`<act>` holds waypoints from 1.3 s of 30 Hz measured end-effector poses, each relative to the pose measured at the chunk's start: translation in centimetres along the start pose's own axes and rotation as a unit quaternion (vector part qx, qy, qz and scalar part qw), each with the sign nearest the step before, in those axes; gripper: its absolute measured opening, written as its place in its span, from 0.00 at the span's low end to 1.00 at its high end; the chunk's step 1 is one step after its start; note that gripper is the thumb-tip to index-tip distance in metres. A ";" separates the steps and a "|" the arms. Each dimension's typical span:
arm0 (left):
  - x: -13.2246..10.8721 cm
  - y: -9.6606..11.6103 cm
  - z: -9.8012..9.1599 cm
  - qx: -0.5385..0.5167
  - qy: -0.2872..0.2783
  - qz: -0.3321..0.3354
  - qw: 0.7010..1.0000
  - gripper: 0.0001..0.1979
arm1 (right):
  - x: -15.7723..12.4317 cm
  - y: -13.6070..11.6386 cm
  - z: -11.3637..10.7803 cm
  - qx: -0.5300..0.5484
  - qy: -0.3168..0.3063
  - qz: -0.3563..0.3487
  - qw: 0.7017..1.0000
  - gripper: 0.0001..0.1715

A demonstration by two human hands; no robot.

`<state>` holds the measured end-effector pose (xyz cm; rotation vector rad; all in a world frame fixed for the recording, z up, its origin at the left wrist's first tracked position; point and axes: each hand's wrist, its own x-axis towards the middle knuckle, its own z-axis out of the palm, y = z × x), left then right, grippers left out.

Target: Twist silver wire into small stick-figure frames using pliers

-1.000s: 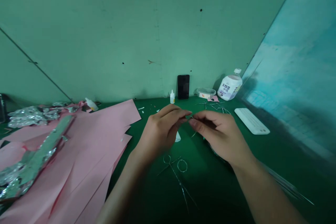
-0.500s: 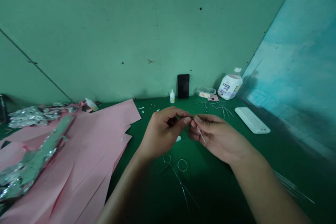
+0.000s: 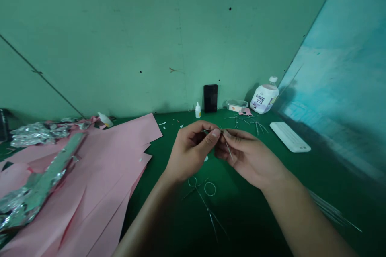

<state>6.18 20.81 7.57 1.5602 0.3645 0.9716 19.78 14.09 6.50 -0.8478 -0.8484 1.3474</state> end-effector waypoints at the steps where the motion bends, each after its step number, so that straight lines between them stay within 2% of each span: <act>1: 0.0 0.0 0.1 -0.013 -0.003 0.001 1.000 0.07 | 0.0 0.0 0.0 -0.019 0.002 -0.010 1.000 0.10; 5: 0.0 -0.2 0.6 -0.062 -0.011 -0.005 0.998 0.08 | -0.1 -0.1 -0.1 -0.072 0.009 -0.025 0.997 0.12; 11: -0.1 -0.7 1.0 -0.066 0.022 0.002 0.998 0.07 | -0.1 -0.3 -0.2 -0.077 0.023 -0.054 0.995 0.13; 16: -0.2 -1.0 1.0 0.024 0.047 0.030 0.998 0.07 | -0.3 -0.3 0.3 -0.138 0.047 -0.113 0.983 0.15; 19: -0.4 -1.3 1.0 0.093 0.072 0.049 0.992 0.08 | -0.4 -0.1 0.2 -0.176 0.058 -0.128 0.974 0.17; 22: -0.4 -1.4 0.9 0.121 0.084 0.061 0.987 0.08 | -0.5 0.2 0.1 -0.214 0.065 -0.141 0.964 0.18; 28: -0.1 -1.1 0.5 0.042 0.044 0.012 0.998 0.09 | -0.4 0.2 0.2 -0.253 0.062 -0.152 0.953 0.18; 31: 0.0 -1.0 0.6 0.006 0.048 -0.006 0.999 0.09 | -0.4 0.2 0.2 -0.253 0.065 -0.149 0.954 0.19; 36: -0.2 -1.3 1.2 0.035 0.063 0.017 0.997 0.08 | -0.6 0.1 0.3 -0.261 0.083 -0.146 0.951 0.18; 39: -0.3 -1.6 1.6 0.049 0.090 0.041 0.994 0.08 | -0.8 -0.2 0.8 -0.308 0.100 -0.158 0.933 0.18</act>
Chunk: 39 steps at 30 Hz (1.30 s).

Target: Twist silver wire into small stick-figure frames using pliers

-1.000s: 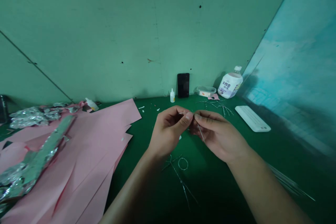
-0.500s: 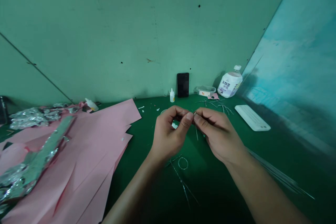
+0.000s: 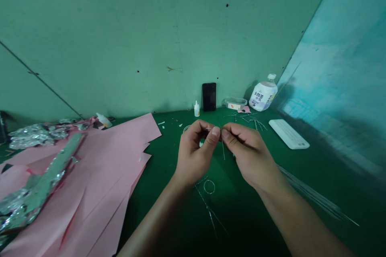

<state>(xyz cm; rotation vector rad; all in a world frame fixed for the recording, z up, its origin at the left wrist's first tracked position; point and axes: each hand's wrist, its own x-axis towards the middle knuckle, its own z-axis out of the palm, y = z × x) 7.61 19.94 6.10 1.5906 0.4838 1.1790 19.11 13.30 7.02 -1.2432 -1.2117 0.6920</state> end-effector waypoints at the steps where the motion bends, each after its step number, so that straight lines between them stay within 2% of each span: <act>1: -0.1 0.0 0.1 0.005 0.008 0.005 1.000 0.08 | -0.1 -0.3 0.1 -0.024 0.007 -0.010 1.000 0.17; 7: -0.3 0.1 0.2 0.071 0.014 0.042 0.997 0.08 | -0.4 -0.9 0.3 -0.115 0.047 -0.067 0.990 0.15; 13: 0.0 0.2 -0.3 0.206 0.028 0.109 0.972 0.05 | -0.2 -0.6 0.3 -0.121 0.042 -0.039 0.991 0.14; 17: 0.7 0.2 -1.6 0.256 -0.044 0.200 0.945 0.02 | 0.0 -0.7 -0.1 -0.103 0.011 -0.006 0.995 0.15; 19: 0.9 0.3 -2.2 0.274 -0.069 0.221 0.934 0.02 | 0.0 -0.8 -0.3 -0.112 -0.003 -0.003 0.994 0.15; 23: 1.0 0.6 -2.7 0.326 -0.046 0.213 0.920 0.03 | -0.1 -1.0 -0.4 -0.137 -0.027 -0.026 0.990 0.12; 26: 1.0 0.8 -2.9 0.348 -0.033 0.215 0.912 0.05 | -0.1 -0.9 -0.4 -0.113 -0.051 -0.030 0.992 0.08; 32: 1.3 1.0 -3.6 0.349 -0.068 0.230 0.906 0.05 | -0.1 -0.7 -0.5 -0.075 -0.083 -0.007 0.994 0.09; 35: 1.2 1.2 -3.7 0.357 -0.086 0.226 0.902 0.05 | 0.0 -0.6 -0.3 -0.123 -0.061 -0.031 0.990 0.09; 39: 0.9 1.3 -3.6 0.370 -0.084 0.231 0.896 0.06 | 0.1 -0.2 -0.2 -0.238 -0.010 -0.129 0.962 0.07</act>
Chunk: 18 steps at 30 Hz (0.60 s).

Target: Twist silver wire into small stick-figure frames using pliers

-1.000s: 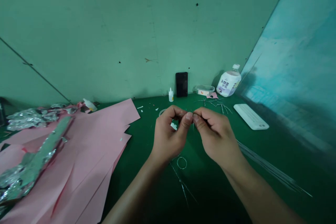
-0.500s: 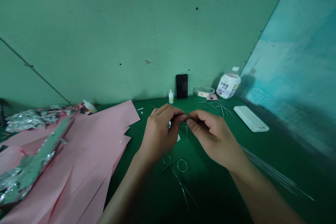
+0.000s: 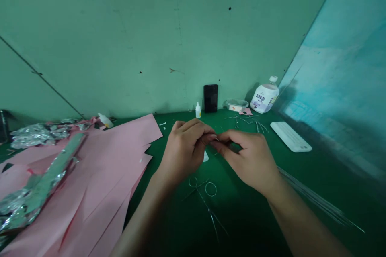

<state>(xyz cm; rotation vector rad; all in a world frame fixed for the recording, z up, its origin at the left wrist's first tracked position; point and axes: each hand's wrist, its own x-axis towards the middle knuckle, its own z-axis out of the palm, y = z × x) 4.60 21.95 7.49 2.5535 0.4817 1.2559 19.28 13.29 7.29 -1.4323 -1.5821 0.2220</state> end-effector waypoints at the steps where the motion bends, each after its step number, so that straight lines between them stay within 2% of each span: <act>1: 0.0 0.0 0.0 0.006 0.000 0.007 1.000 0.06 | 0.0 0.1 0.0 -0.025 0.012 -0.027 0.999 0.06; 3: 0.0 0.0 -0.1 0.021 0.001 0.031 0.999 0.06 | 0.0 0.2 0.1 -0.056 0.033 -0.072 0.995 0.04; 5: 0.0 -0.1 -0.2 0.025 0.012 0.058 0.998 0.06 | 0.0 0.3 0.0 -0.058 0.043 -0.084 0.994 0.04; 9: 0.1 -0.4 -0.5 -0.016 0.026 0.068 0.997 0.05 | 0.1 0.3 -0.5 0.053 -0.002 0.007 0.999 0.06; 13: 0.1 -0.5 -0.7 -0.086 0.008 0.039 0.996 0.08 | 0.3 0.4 -0.9 0.201 -0.091 0.101 0.970 0.11; 15: 0.2 -0.4 -0.7 -0.105 -0.002 0.014 0.994 0.07 | 0.4 0.5 -0.9 0.242 -0.112 0.124 0.956 0.13; 18: 0.2 -0.2 -0.6 -0.120 -0.018 -0.027 0.992 0.05 | 0.4 0.5 -0.8 0.246 -0.119 0.134 0.953 0.14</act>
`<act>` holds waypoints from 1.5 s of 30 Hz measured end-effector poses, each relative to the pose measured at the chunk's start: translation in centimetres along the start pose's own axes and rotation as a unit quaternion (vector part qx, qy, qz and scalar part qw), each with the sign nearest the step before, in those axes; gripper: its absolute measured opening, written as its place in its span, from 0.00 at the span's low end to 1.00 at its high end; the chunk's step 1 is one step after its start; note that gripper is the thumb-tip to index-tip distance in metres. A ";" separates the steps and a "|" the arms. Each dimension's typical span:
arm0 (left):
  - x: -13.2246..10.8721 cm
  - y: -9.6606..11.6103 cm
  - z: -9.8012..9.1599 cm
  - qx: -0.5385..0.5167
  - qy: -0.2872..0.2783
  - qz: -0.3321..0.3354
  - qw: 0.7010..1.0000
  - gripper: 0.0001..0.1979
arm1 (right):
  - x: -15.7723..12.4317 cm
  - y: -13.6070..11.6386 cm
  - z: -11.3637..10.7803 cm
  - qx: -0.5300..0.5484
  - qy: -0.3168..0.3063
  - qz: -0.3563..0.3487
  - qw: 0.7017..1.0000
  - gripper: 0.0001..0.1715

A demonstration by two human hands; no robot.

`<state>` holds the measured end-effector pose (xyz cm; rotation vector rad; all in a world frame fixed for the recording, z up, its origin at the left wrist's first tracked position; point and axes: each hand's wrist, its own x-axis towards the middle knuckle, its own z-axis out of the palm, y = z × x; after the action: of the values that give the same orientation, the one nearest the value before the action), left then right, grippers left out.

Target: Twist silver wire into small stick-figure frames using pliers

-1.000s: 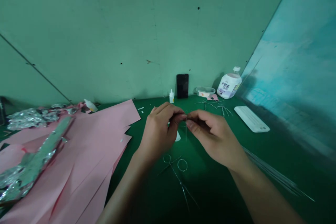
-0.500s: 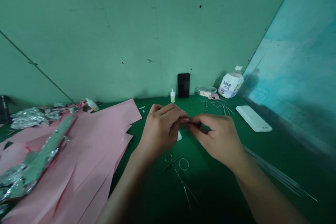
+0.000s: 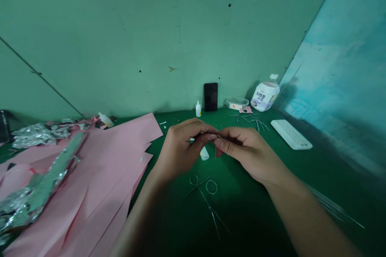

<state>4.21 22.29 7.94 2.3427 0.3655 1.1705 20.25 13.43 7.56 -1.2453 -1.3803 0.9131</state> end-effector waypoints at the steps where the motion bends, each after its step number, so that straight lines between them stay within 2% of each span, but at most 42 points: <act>1: 0.0 0.0 0.1 -0.002 -0.002 -0.008 1.000 0.06 | 0.0 0.1 0.1 -0.008 0.002 -0.001 1.000 0.14; 4: 0.0 -0.2 0.4 0.019 0.024 -0.021 0.999 0.06 | 0.1 0.3 0.2 -0.011 0.015 -0.010 1.000 0.13; 9: -0.1 -0.5 0.7 0.059 0.100 -0.055 0.992 0.04 | 0.2 0.6 0.5 0.052 0.033 -0.038 0.997 0.14; 12: -0.1 -0.7 0.9 0.047 0.119 -0.051 0.991 0.04 | 0.3 0.8 0.7 0.069 0.085 -0.047 0.993 0.14; 16: -0.1 -0.7 1.1 0.035 0.142 -0.022 0.989 0.03 | 0.3 0.7 0.8 0.042 0.132 -0.056 0.989 0.07; 26: -0.4 -1.2 1.3 -0.049 0.140 -0.038 0.988 0.06 | -0.2 0.1 1.1 -0.007 0.182 -0.082 0.980 0.06; 36: -0.5 -0.9 1.9 -0.047 0.169 -0.030 0.984 0.04 | -0.5 0.5 1.6 -0.020 0.218 -0.106 0.970 0.06; 45: -0.5 -0.5 3.0 -0.064 0.194 -0.064 0.977 0.04 | -0.4 0.8 1.5 -0.020 0.211 -0.099 0.972 0.08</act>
<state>6.27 21.62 5.79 1.9447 0.5468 1.5373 18.96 13.35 6.42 -1.2212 -1.1573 0.4514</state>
